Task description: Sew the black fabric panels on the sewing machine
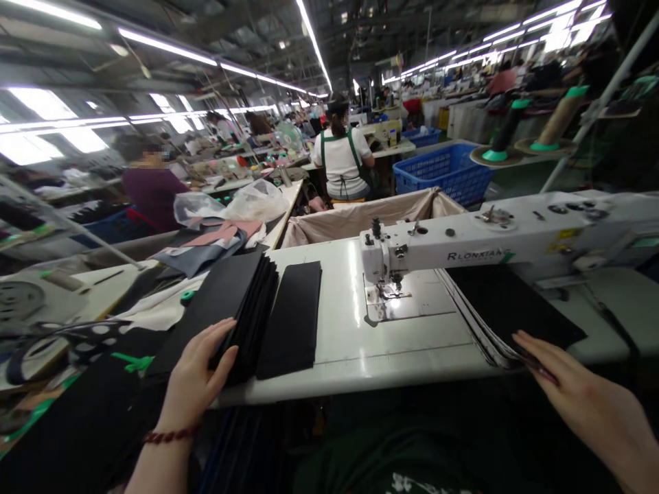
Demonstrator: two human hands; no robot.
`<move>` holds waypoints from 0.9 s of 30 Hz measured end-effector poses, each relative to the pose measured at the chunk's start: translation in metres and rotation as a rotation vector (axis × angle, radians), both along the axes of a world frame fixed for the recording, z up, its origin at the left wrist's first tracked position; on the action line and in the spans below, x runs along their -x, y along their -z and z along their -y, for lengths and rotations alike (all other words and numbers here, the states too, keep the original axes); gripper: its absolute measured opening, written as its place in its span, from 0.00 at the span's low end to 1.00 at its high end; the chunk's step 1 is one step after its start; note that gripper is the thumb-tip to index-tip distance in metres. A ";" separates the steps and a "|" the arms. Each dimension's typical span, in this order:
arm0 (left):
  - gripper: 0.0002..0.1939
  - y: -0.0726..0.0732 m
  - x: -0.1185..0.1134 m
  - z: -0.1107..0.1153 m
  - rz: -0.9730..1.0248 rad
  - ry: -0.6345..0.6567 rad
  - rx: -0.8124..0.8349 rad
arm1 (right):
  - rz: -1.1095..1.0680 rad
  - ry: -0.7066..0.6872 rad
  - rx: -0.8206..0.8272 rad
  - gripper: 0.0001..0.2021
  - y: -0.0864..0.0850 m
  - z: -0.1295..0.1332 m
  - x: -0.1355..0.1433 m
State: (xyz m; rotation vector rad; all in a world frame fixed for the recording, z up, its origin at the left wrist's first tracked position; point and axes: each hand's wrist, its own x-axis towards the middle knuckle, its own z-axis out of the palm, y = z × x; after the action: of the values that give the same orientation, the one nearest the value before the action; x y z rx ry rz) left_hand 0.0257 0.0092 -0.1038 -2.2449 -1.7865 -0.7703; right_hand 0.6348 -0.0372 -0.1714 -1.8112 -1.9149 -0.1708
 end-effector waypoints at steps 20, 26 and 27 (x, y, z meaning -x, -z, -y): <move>0.30 0.099 -0.281 -0.031 -0.099 0.913 0.412 | -0.578 -0.998 0.676 0.09 -0.033 -0.009 0.191; 0.32 0.114 -0.213 -0.035 -0.134 0.548 0.369 | -0.567 -0.725 0.538 0.14 -0.004 -0.081 0.181; 0.31 0.110 -0.204 -0.037 -0.127 0.501 0.368 | -0.444 -0.653 0.474 0.15 0.002 -0.096 0.179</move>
State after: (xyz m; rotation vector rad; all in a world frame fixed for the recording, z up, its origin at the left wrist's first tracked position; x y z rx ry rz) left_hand 0.2300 0.0465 -0.2140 -2.9653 -1.4105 -0.3690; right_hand 0.4556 0.0592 -0.1730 -1.2150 -2.1886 0.8893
